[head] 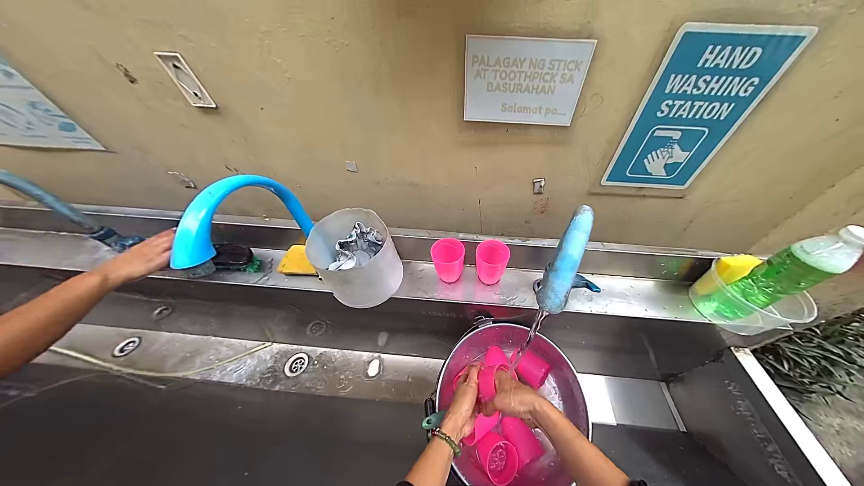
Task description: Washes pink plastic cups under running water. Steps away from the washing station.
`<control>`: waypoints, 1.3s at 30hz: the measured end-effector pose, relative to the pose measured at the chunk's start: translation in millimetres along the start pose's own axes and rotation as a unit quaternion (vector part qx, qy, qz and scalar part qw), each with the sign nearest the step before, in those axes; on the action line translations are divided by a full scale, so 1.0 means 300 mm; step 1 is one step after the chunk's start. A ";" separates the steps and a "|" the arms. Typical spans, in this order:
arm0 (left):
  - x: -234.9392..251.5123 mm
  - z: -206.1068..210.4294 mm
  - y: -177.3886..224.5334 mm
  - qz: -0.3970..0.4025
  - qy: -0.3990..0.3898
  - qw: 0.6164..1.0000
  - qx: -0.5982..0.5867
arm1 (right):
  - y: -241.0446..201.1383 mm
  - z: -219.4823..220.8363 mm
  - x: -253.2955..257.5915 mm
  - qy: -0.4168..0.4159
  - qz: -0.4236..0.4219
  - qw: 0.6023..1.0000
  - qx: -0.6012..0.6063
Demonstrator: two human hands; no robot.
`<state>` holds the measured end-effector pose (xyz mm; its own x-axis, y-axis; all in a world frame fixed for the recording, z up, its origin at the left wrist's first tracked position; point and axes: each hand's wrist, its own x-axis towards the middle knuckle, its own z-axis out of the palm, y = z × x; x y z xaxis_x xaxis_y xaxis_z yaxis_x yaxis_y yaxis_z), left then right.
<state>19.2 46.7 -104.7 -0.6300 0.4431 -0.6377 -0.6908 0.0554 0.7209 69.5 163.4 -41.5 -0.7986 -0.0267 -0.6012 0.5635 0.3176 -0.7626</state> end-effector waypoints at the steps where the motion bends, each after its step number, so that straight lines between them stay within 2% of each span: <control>1: 0.010 -0.014 0.020 -0.046 -0.021 0.997 0.054 | -0.012 -0.007 -0.018 -0.049 -0.005 0.985 -0.165; 3: 0.031 -0.035 0.056 -0.139 -0.056 0.971 0.187 | -0.001 0.001 -0.048 -0.127 -0.027 0.901 -0.415; 4: 0.042 -0.042 0.074 -0.176 -0.067 0.956 0.226 | 0.027 0.002 -0.054 -0.135 -0.061 0.872 -0.466; 5: 0.053 -0.044 0.084 -0.199 -0.065 0.949 0.235 | 0.061 -0.006 -0.051 -0.125 -0.093 0.870 -0.469; 6: 0.059 -0.039 0.085 -0.206 -0.048 0.954 0.213 | 0.091 -0.016 -0.043 -0.088 -0.106 0.897 -0.420; 7: 0.057 -0.026 0.071 -0.197 -0.023 0.966 0.165 | 0.116 -0.022 -0.036 -0.031 -0.099 0.942 -0.319; 8: 0.044 -0.011 0.059 -0.184 -0.002 0.979 0.091 | 0.138 -0.016 -0.026 0.046 -0.086 0.981 -0.169; 9: 0.025 0.005 0.050 -0.154 0.015 0.988 0.014 | 0.155 0.005 -0.009 0.128 -0.081 0.988 0.010; 10: 0.008 0.022 0.031 -0.096 0.037 0.994 -0.022 | 0.151 0.030 0.004 0.183 -0.061 0.965 0.176; 11: 0.000 0.031 0.010 -0.012 0.051 0.999 -0.003 | 0.133 0.052 0.012 0.216 -0.028 0.927 0.306; 12: 0.003 0.030 -0.010 0.089 0.058 0.992 0.073 | 0.115 0.064 0.022 0.233 0.015 0.881 0.411; 14: 0.016 0.015 -0.010 0.253 0.072 0.923 0.281 | 0.085 0.076 0.032 0.229 0.094 0.810 0.531; 15: 0.012 0.008 0.018 0.280 0.082 0.882 0.370 | 0.085 0.077 0.034 0.205 0.125 0.801 0.548; 16: 0.002 0.008 0.054 0.277 0.092 0.847 0.445 | 0.094 0.077 0.039 0.172 0.152 0.802 0.552; 18: -0.044 0.032 0.144 0.206 0.082 0.796 0.562 | 0.108 0.089 0.036 0.116 0.179 0.801 0.559; 20: -0.095 0.069 0.239 0.127 0.038 0.760 0.636 | 0.125 0.095 0.027 0.084 0.154 0.794 0.582; 21: -0.120 0.086 0.286 0.098 0.012 0.744 0.661 | 0.132 0.089 0.018 0.096 0.139 0.800 0.576; 22: -0.147 0.103 0.336 0.093 -0.005 0.730 0.677 | 0.138 0.074 -0.002 0.115 0.124 0.827 0.536; 23: -0.169 0.121 0.382 0.131 0.000 0.720 0.682 | 0.144 0.052 -0.027 0.139 0.109 0.871 0.458; 25: -0.159 0.162 0.470 0.307 0.046 0.689 0.654 | 0.139 -0.016 -0.080 0.175 0.064 0.961 0.204; 26: -0.118 0.184 0.511 0.411 0.066 0.665 0.620 | 0.125 -0.060 -0.106 0.181 0.025 0.980 0.074; 27: -0.081 0.204 0.551 0.468 0.066 0.643 0.602 | 0.103 -0.091 -0.140 0.195 -0.029 0.980 -0.034; 28: -0.057 0.223 0.593 0.482 0.059 0.630 0.606 | 0.068 -0.117 -0.172 0.221 -0.093 0.964 -0.115; 30: -0.039 0.251 0.670 0.437 0.035 0.630 0.640 | -0.029 -0.169 -0.203 0.312 -0.214 0.902 -0.207; 31: -0.032 0.258 0.696 0.406 0.023 0.635 0.657 | -0.075 -0.198 -0.195 0.356 -0.247 0.870 -0.236; 33: -0.013 0.261 0.722 0.367 0.018 0.637 0.678 | -0.143 -0.259 -0.147 0.409 -0.245 0.835 -0.273; 37: 0.005 0.238 0.718 0.366 0.046 0.635 0.679 | -0.180 -0.362 0.078 0.467 -0.242 0.798 -0.296; 39: 0.015 0.227 0.718 0.371 0.053 0.645 0.666 | -0.212 -0.370 0.108 0.464 -0.205 0.810 -0.294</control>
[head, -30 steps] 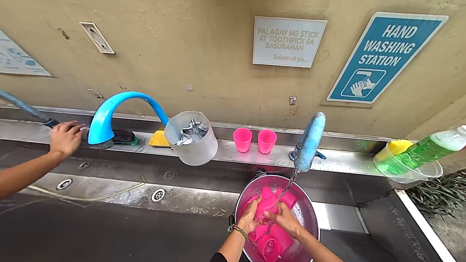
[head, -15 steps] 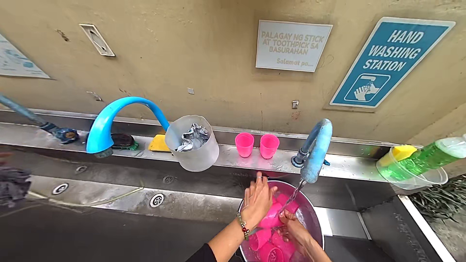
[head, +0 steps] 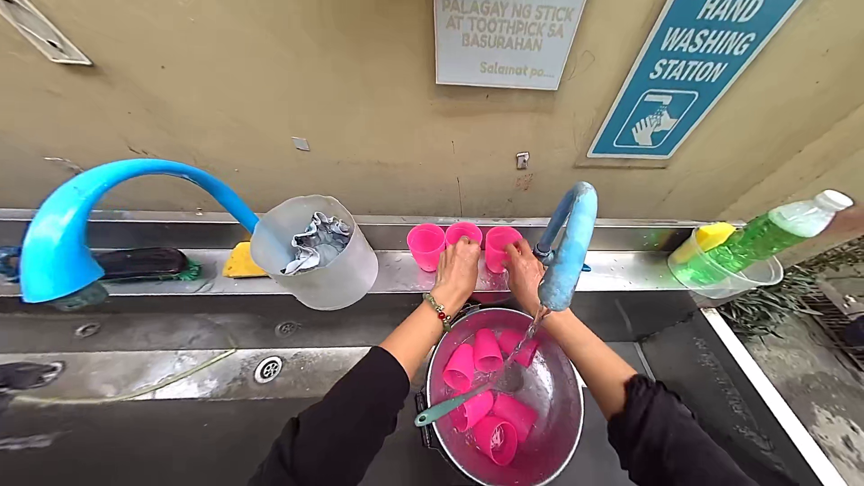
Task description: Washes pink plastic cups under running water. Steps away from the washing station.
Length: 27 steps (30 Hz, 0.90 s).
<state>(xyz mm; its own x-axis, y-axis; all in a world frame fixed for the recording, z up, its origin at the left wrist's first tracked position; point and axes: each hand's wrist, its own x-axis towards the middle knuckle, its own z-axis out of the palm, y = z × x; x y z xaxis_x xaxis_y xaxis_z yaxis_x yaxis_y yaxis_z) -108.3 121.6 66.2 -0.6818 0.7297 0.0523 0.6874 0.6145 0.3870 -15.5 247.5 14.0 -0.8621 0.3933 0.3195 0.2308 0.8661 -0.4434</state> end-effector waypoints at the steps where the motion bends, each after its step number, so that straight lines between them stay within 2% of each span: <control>1: -0.002 0.004 -0.007 0.005 0.012 1.000 -0.010 | -0.011 -0.006 -0.014 0.013 0.001 1.000 0.014; 3: -0.039 0.006 -0.014 0.033 0.072 0.996 -0.039 | -0.035 -0.021 -0.111 0.085 -0.017 0.994 0.074; 5: -0.127 0.000 -0.001 0.070 0.151 0.982 -0.089 | -0.073 -0.018 -0.256 0.110 0.084 0.982 0.128; 6: -0.178 0.009 0.002 0.078 0.186 0.972 -0.119 | -0.066 0.014 -0.333 0.048 0.169 0.975 0.135; 8: -0.280 0.061 -0.003 0.051 0.221 0.958 -0.175 | 0.005 0.140 -0.442 -0.211 0.298 0.924 0.113; 9: -0.332 0.097 -0.011 0.013 0.194 0.959 -0.205 | 0.049 0.241 -0.476 -0.301 0.311 0.898 0.075; 10: -0.382 0.132 -0.024 -0.032 0.140 0.963 -0.230 | 0.084 0.337 -0.499 -0.346 0.300 0.889 0.030; 13: -0.507 0.251 -0.091 -0.160 -0.061 0.943 -0.286 | 0.132 0.491 -0.514 -0.355 0.232 0.904 -0.053; 15: -0.558 0.341 -0.145 -0.230 -0.113 0.903 -0.346 | 0.090 0.460 -0.488 -0.341 0.251 0.904 -0.063; 17: -0.577 0.407 -0.165 -0.272 -0.090 0.862 -0.417 | 0.020 0.339 -0.462 -0.351 0.299 0.887 -0.032; 20: -0.557 0.462 -0.147 -0.288 -0.070 0.827 -0.477 | -0.067 0.133 -0.455 -0.372 0.367 0.848 0.084; 21: -0.553 0.474 -0.127 -0.313 -0.071 0.794 -0.517 | -0.080 0.101 -0.470 -0.358 0.386 0.841 0.126; 22: -0.553 0.475 -0.103 -0.356 -0.076 0.738 -0.569 | -0.088 0.085 -0.491 -0.335 0.408 0.827 0.194; 24: -0.544 0.448 -0.062 -0.444 -0.091 0.581 -0.676 | -0.108 0.062 -0.509 -0.289 0.456 0.770 0.341; 25: -0.541 0.441 -0.051 -0.467 -0.096 0.525 -0.705 | -0.116 0.050 -0.512 -0.276 0.457 0.767 0.357; 26: -0.542 0.443 -0.048 -0.475 -0.098 0.500 -0.717 | -0.123 0.036 -0.514 -0.263 0.431 0.802 0.320; 27: -0.543 0.450 -0.050 -0.475 -0.099 0.505 -0.714 | -0.131 0.015 -0.516 -0.244 0.375 0.862 0.241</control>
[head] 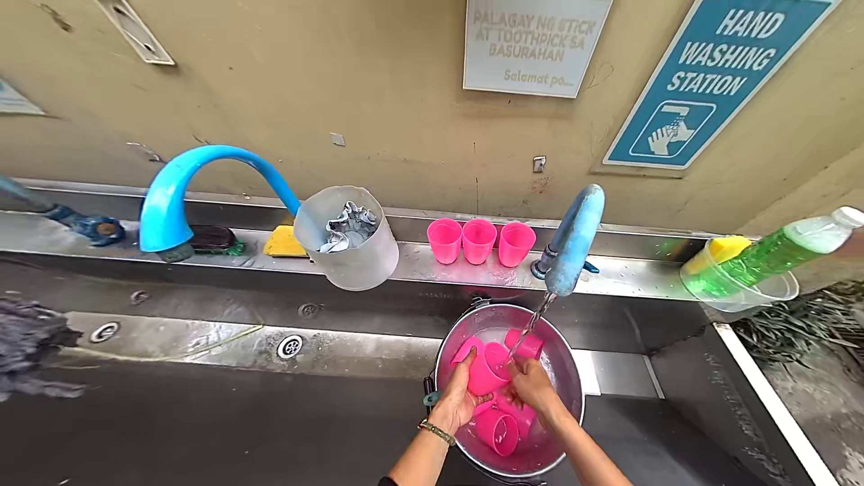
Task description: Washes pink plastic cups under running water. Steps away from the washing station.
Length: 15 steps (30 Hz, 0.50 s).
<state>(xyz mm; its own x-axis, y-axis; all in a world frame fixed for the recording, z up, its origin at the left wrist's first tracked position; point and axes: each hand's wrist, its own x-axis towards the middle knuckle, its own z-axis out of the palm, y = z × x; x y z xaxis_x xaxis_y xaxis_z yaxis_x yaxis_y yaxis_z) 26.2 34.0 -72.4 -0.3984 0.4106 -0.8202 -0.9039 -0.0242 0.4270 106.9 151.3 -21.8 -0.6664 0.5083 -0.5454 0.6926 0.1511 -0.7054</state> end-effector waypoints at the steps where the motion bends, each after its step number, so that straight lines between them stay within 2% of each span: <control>1: 0.012 -0.003 0.000 0.013 0.006 1.000 0.020 | -0.014 -0.013 -0.022 0.048 -0.070 0.993 -0.077; 2: 0.023 -0.004 -0.002 0.033 0.017 0.998 0.043 | -0.014 -0.010 -0.030 0.087 -0.147 0.979 -0.112; 3: 0.031 -0.003 -0.008 0.058 0.025 0.996 0.061 | -0.019 -0.005 -0.033 0.084 -0.178 0.974 -0.117; 5: 0.042 0.009 -0.028 0.140 0.021 0.987 0.081 | -0.053 -0.005 -0.012 -0.070 -0.082 0.993 -0.043; 6: 0.049 0.009 -0.047 0.195 0.008 0.976 0.092 | -0.056 0.001 0.025 -0.149 -0.008 0.986 0.069; 7: 0.063 0.007 -0.066 0.245 -0.008 0.964 0.108 | -0.060 0.011 0.066 -0.176 0.066 0.962 0.198; 8: 0.079 0.003 -0.080 0.278 -0.020 0.953 0.121 | -0.072 0.022 0.099 -0.169 0.120 0.936 0.284; 9: 0.089 -0.002 -0.088 0.288 -0.024 0.948 0.133 | -0.074 0.032 0.115 -0.166 0.115 0.935 0.290; 10: 0.093 -0.008 -0.082 0.276 -0.022 0.951 0.140 | -0.065 0.038 0.112 -0.190 0.060 0.954 0.223; 11: 0.093 -0.020 -0.061 0.242 -0.023 0.958 0.151 | -0.049 0.038 0.108 -0.233 -0.014 0.967 0.105; 12: 0.092 -0.039 -0.030 0.193 -0.033 0.964 0.178 | -0.032 0.028 0.101 -0.283 -0.084 0.955 -0.038; 13: 0.097 -0.052 0.000 0.141 -0.039 0.961 0.235 | -0.018 0.015 0.100 -0.325 -0.149 0.914 -0.191; 15: 0.113 -0.060 0.041 0.020 -0.042 0.924 0.380 | -0.005 0.007 0.079 -0.364 -0.213 0.781 -0.461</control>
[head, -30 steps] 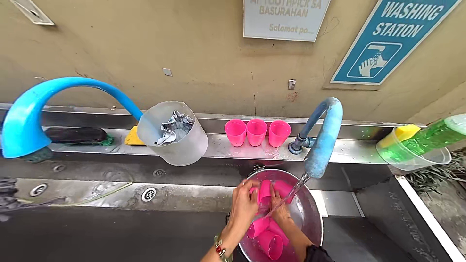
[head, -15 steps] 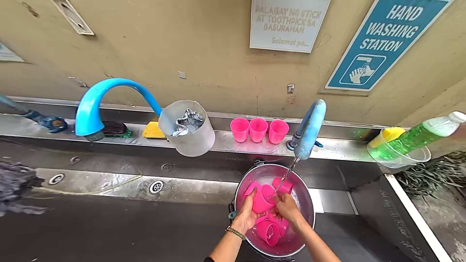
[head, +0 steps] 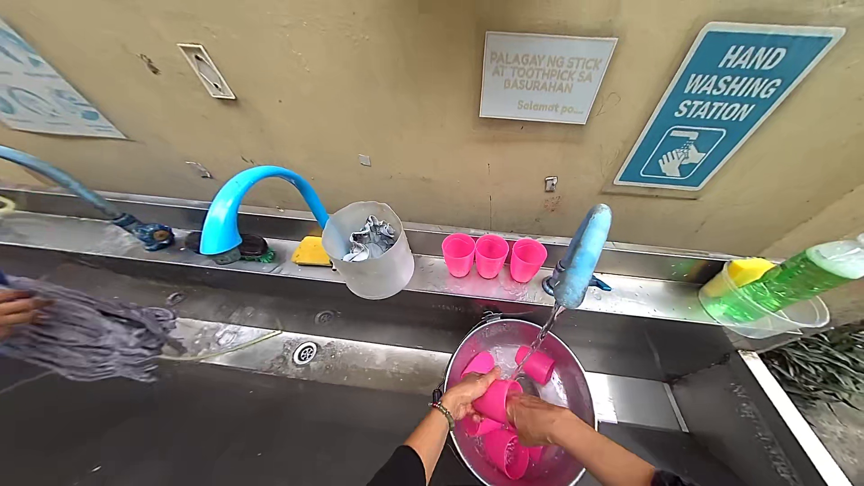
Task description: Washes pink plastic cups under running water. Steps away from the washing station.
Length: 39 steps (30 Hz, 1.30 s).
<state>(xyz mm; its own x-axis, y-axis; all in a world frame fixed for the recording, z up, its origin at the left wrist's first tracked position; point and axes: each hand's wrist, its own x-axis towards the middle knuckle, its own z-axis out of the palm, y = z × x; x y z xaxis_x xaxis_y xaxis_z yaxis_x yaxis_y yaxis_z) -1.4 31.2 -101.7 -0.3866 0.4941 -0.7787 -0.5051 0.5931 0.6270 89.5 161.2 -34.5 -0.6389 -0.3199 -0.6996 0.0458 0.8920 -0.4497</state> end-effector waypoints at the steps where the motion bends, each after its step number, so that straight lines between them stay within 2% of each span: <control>1: 0.006 -0.006 0.011 -0.045 -0.015 0.998 0.028 | -0.006 0.010 -0.005 -0.021 0.007 0.997 -0.071; 2: 0.011 -0.005 0.020 -0.070 -0.011 0.997 0.008 | 0.009 0.023 0.001 0.002 0.002 0.997 -0.074; 3: 0.012 0.003 0.024 -0.075 0.002 0.996 -0.050 | 0.032 0.037 0.016 0.056 0.005 0.998 -0.001; 4: 0.006 0.017 0.027 -0.061 0.021 0.989 -0.132 | 0.052 0.049 0.034 0.125 0.025 0.982 0.138; 5: -0.003 0.035 0.027 -0.038 0.041 0.974 -0.219 | 0.059 0.057 0.052 0.198 0.054 0.926 0.317; 6: -0.003 0.056 0.015 -0.005 0.051 0.953 -0.298 | 0.049 0.062 0.069 0.260 0.077 0.822 0.500; 7: 0.005 0.080 -0.005 0.040 0.068 0.938 -0.338 | 0.033 0.056 0.083 0.287 0.099 0.700 0.646; 8: 0.017 0.100 -0.025 0.090 0.094 0.932 -0.340 | 0.017 0.051 0.095 0.300 0.120 0.601 0.731; 9: 0.031 0.110 -0.042 0.133 0.125 0.931 -0.316 | -0.003 0.050 0.098 0.304 0.123 0.560 0.761; 10: 0.043 0.106 -0.050 0.156 0.147 0.935 -0.282 | -0.020 0.061 0.089 0.297 0.102 0.585 0.748; 11: 0.045 0.088 -0.045 0.148 0.147 0.947 -0.245 | -0.028 0.084 0.074 0.279 0.062 0.662 0.693; 12: 0.041 0.064 -0.028 0.118 0.134 0.963 -0.202 | -0.020 0.112 0.065 0.253 0.022 0.767 0.589; 13: 0.034 0.037 0.000 0.073 0.111 0.979 -0.152 | 0.003 0.133 0.062 0.219 -0.008 0.875 0.432; 14: 0.024 0.013 0.035 0.022 0.086 0.991 -0.103 | 0.027 0.143 0.062 0.181 -0.028 0.951 0.248; 15: 0.015 0.000 0.066 -0.016 0.074 0.995 -0.062 | 0.039 0.149 0.058 0.156 -0.027 0.983 0.096; 16: 0.010 -0.001 0.092 -0.028 0.084 0.996 -0.028 | 0.047 0.158 0.052 0.160 -0.015 0.987 0.008; 18: -0.011 0.007 0.149 0.026 0.170 0.983 0.064 | 0.088 0.193 0.067 0.291 -0.012 0.956 -0.026; 19: -0.033 0.010 0.170 0.069 0.220 0.966 0.116 | 0.112 0.217 0.087 0.367 -0.007 0.930 -0.002; 20: -0.057 0.011 0.186 0.109 0.260 0.945 0.163 | 0.124 0.227 0.103 0.400 0.023 0.914 0.063; 21: -0.076 0.011 0.197 0.144 0.285 0.928 0.192 | 0.124 0.218 0.108 0.392 0.066 0.900 0.179; 22: -0.090 0.015 0.197 0.170 0.296 0.917 0.207 | 0.117 0.204 0.113 0.389 0.091 0.854 0.333; 23: -0.099 0.022 0.187 0.188 0.298 0.912 0.212 | 0.098 0.188 0.122 0.391 0.100 0.759 0.511; 24: -0.105 0.031 0.166 0.199 0.297 0.911 0.205 | 0.066 0.159 0.125 0.379 0.104 0.626 0.674; 25: -0.105 0.043 0.139 0.211 0.301 0.911 0.185 | 0.043 0.118 0.127 0.357 0.104 0.505 0.779; 26: -0.103 0.057 0.110 0.223 0.308 0.913 0.150 | 0.029 0.076 0.124 0.337 0.097 0.432 0.831; 27: -0.101 0.072 0.077 0.231 0.312 0.916 0.103 | 0.019 0.038 0.116 0.320 0.088 0.415 0.847; 28: -0.097 0.087 0.045 0.230 0.313 0.920 0.056 | 0.011 0.006 0.105 0.316 0.086 0.443 0.835; 29: -0.093 0.100 0.017 0.219 0.313 0.924 0.006 | 0.003 -0.014 0.098 0.327 0.092 0.507 0.792; 30: -0.091 0.110 -0.002 0.199 0.307 0.929 -0.048 | -0.010 -0.023 0.086 0.339 0.092 0.594 0.724; 32: -0.090 0.110 -0.007 0.132 0.254 0.942 -0.172 | -0.028 -0.026 0.043 0.295 0.059 0.777 0.553; 34: -0.089 0.066 0.008 0.023 0.145 0.960 -0.240 | -0.026 -0.009 -0.015 0.209 -0.005 0.918 0.337; 35: -0.086 0.039 0.023 -0.025 0.089 0.973 -0.212 | -0.011 0.007 -0.037 0.170 -0.044 0.964 0.200; 36: -0.074 0.023 0.034 -0.065 0.043 0.985 -0.154 | 0.011 0.028 -0.050 0.141 -0.083 0.985 0.058; 37: -0.057 0.018 0.037 -0.095 0.009 0.989 -0.110 | 0.039 0.055 -0.055 0.141 -0.120 0.981 -0.056; 38: -0.043 0.016 0.034 -0.115 -0.017 0.988 -0.102 | 0.067 0.078 -0.051 0.165 -0.145 0.969 -0.112; 39: -0.038 0.019 0.026 -0.116 -0.018 0.985 -0.124 | 0.078 0.081 -0.044 0.180 -0.139 0.968 -0.104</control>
<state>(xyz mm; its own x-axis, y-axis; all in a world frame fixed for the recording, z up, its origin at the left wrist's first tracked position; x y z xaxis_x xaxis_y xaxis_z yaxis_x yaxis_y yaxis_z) 3.5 33.8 -88.0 -0.2122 0.3882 -0.8968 -0.7513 0.5220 0.4038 117.6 178.5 -49.4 -0.8321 -0.4582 -0.3125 -0.2976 0.8443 -0.4456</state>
